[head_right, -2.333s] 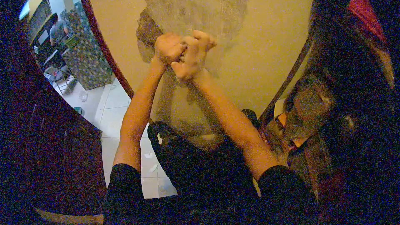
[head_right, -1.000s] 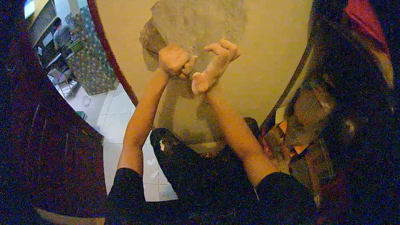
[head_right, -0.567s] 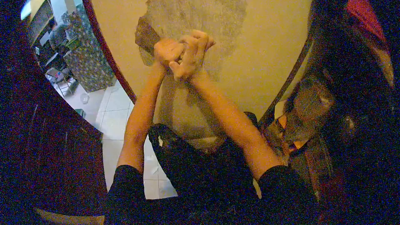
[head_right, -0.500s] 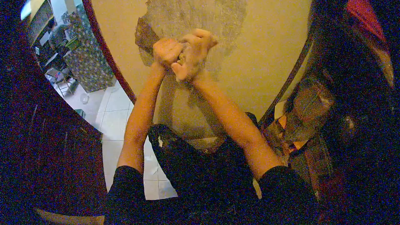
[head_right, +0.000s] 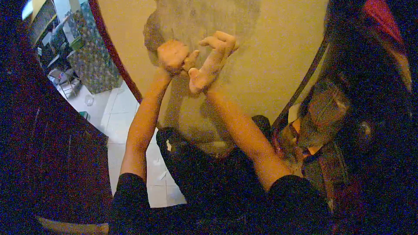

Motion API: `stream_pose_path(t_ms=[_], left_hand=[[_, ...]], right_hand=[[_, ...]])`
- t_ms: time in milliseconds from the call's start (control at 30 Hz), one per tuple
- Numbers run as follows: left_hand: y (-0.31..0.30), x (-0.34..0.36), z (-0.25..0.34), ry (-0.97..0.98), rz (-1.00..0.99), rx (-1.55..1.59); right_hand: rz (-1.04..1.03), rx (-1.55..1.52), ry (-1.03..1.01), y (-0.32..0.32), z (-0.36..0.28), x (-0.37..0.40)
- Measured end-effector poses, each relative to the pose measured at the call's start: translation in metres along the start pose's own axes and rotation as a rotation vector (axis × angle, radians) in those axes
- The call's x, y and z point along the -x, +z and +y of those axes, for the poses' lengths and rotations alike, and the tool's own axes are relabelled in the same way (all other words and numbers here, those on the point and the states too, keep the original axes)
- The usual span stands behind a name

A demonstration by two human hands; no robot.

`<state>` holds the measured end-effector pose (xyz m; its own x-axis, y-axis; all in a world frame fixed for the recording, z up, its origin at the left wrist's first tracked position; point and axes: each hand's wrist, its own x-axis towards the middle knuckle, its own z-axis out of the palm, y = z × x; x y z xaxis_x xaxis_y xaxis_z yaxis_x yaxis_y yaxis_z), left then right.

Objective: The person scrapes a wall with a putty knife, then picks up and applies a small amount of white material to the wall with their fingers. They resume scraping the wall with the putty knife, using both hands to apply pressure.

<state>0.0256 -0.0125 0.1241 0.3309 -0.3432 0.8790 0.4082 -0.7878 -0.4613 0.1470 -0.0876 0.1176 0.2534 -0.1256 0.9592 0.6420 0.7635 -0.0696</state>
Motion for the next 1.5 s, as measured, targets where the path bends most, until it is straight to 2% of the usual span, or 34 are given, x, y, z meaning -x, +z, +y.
stream_pose_path(t_ms=[67,133,167,200,267,467,833,867,900,1500], left_hand=[[0.009,0.01,0.002,0.02,-0.017,0.019],[0.019,0.018,0.001,0.025,-0.024,-0.045],[0.023,0.017,0.001,0.038,0.088,-0.028],[0.021,0.018,0.0,0.044,0.092,-0.037],[0.014,0.018,0.005,-0.035,0.074,-0.059],[0.026,0.029,-0.008,-0.041,0.083,-0.077],[0.067,0.007,-0.03,-0.07,0.191,-0.085],[0.05,0.023,-0.008,-0.078,0.185,-0.077],[0.073,0.009,-0.035,-0.09,0.177,-0.065],[0.038,-0.013,-0.005,-0.037,0.206,-0.125]], right_hand=[[-0.023,0.006,0.021,-0.002,0.002,0.003],[-0.033,0.076,-0.043,0.004,0.016,0.015],[-0.027,0.067,-0.052,0.006,0.02,0.019],[-0.036,0.07,-0.048,0.007,0.024,0.023],[-0.049,0.074,-0.042,0.006,0.022,0.024],[-0.246,0.155,-0.056,-0.001,0.013,0.02],[0.205,0.035,-0.21,-0.006,0.038,-0.011],[0.2,0.046,-0.199,-0.006,0.038,-0.011],[0.188,0.057,-0.18,-0.006,0.039,-0.011],[0.134,-0.04,-0.089,-0.004,0.043,-0.014]])
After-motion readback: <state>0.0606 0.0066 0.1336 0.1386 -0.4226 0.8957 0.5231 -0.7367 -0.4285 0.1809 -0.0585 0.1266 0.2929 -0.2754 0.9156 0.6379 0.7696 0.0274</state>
